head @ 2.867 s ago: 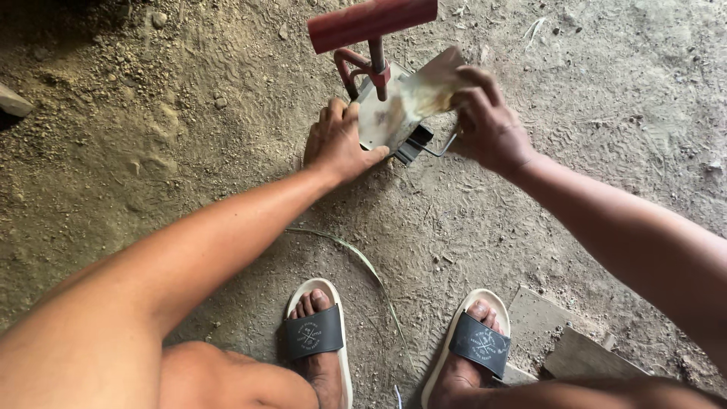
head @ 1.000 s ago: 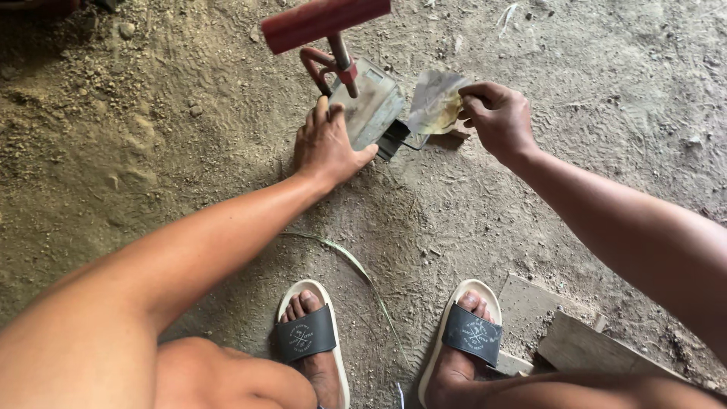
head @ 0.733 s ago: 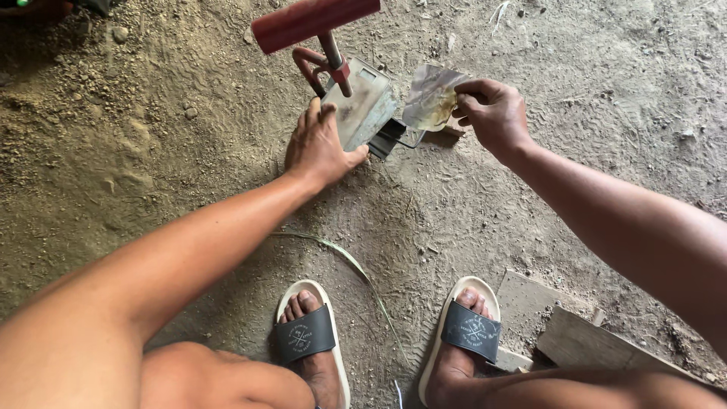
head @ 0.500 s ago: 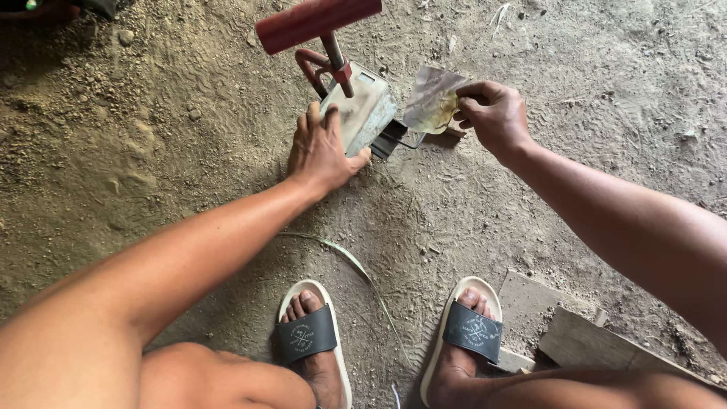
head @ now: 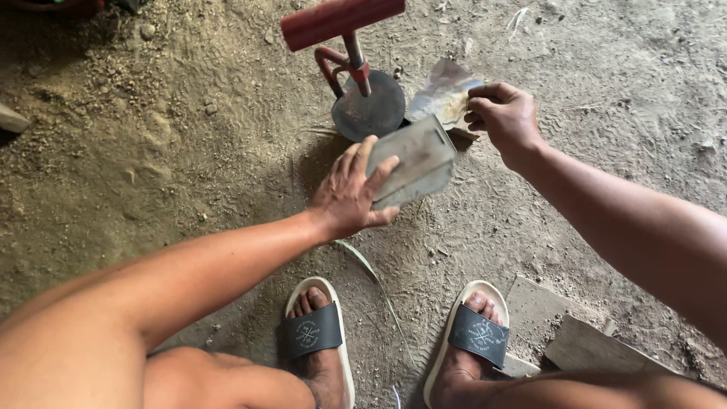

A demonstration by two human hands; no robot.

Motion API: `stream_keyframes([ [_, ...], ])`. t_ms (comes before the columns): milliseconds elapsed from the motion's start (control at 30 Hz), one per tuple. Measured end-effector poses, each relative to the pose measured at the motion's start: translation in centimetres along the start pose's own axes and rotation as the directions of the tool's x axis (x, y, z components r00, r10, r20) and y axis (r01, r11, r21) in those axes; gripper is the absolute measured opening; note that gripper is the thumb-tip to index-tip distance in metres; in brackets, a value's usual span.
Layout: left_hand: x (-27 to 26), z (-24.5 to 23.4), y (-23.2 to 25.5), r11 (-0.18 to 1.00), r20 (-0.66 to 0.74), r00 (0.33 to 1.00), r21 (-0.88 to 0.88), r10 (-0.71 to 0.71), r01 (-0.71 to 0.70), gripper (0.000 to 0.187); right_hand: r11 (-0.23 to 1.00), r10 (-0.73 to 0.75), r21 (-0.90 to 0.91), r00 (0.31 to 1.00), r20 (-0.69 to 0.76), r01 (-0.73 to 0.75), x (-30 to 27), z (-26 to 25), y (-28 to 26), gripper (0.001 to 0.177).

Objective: The person places a wooden block onto a metal base, fits a metal plate over it, and secures it by inserting a metal piece and hitting it with pliers.

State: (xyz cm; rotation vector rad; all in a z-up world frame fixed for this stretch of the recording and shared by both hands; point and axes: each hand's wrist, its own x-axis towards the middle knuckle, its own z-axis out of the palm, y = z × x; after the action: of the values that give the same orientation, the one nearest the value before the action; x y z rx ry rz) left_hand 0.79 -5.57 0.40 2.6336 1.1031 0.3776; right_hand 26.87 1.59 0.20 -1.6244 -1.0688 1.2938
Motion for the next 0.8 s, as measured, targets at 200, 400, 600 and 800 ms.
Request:
stream_keyframes([
  [200,-1.8,-1.0,-0.2,0.996,-0.017,0.997,-0.053,0.074,-0.075,0.069,0.995,0.099,-0.023,0.991,0.094,-0.097,-0.7,3.8,-2.4,0.017],
  [400,-2.6,-0.4,-1.7,0.962,-0.039,0.962,-0.012,-0.272,0.271,0.063,0.987,0.026,-0.162,0.97,0.243,0.015,-0.1,6.4,-1.6,0.018],
  [600,-1.8,-0.2,-3.3,0.949,-0.154,0.946,0.094,-0.285,0.301,0.072,0.986,0.059,-0.164,0.971,0.233,-0.021,-0.1,6.6,-1.0,0.015],
  [800,0.5,0.2,-3.3,0.915,-0.064,0.915,0.036,-0.399,0.402,0.069,0.994,0.101,-0.074,0.97,0.221,-0.086,-0.6,7.4,-0.7,0.015],
])
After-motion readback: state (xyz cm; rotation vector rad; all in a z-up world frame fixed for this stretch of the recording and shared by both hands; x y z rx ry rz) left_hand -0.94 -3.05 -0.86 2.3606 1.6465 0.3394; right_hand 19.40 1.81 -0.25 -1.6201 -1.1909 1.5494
